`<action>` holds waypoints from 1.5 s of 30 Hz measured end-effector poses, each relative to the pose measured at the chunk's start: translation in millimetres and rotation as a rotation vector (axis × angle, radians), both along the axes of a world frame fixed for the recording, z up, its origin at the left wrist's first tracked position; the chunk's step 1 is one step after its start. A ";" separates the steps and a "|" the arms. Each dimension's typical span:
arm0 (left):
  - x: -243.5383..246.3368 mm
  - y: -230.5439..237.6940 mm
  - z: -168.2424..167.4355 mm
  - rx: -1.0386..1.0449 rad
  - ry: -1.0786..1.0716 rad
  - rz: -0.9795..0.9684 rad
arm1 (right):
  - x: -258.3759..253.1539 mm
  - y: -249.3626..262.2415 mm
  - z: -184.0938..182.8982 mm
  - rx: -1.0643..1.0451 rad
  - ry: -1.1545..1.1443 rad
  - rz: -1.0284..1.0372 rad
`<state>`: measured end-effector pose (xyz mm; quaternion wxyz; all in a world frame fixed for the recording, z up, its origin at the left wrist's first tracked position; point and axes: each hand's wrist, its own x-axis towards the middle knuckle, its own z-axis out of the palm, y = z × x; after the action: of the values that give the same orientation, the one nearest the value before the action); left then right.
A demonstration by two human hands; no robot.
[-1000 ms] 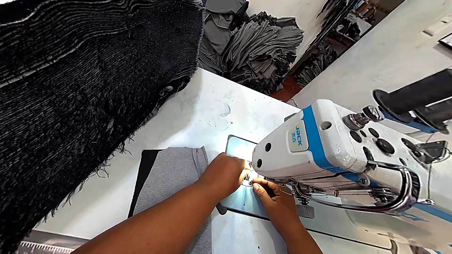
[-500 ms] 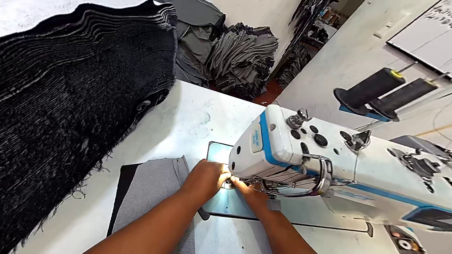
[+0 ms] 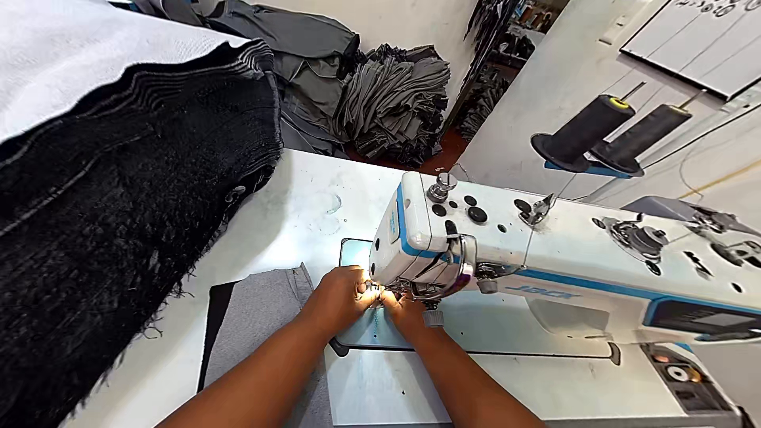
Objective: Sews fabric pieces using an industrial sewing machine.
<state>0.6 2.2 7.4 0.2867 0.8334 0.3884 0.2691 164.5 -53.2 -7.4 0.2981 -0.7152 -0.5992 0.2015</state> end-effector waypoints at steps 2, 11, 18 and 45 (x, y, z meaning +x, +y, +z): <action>-2.1 -1.3 -6.1 0.081 -0.085 0.012 | 0.6 -2.6 3.5 -0.039 0.028 0.006; -21.1 -27.8 -19.7 0.447 -0.035 -0.262 | -23.8 -63.7 6.4 0.222 0.071 0.272; -17.6 -27.4 -9.4 0.326 0.058 -0.231 | 26.9 -91.4 137.9 0.293 0.057 0.576; -15.2 -21.4 10.2 0.080 0.352 0.139 | 150.3 58.4 284.6 0.683 0.512 -0.293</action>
<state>-14.6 -19.2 17.7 0.1618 0.8495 0.4782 0.1536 314.7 5.2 277.2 0.6811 -0.5802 -0.4308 0.1180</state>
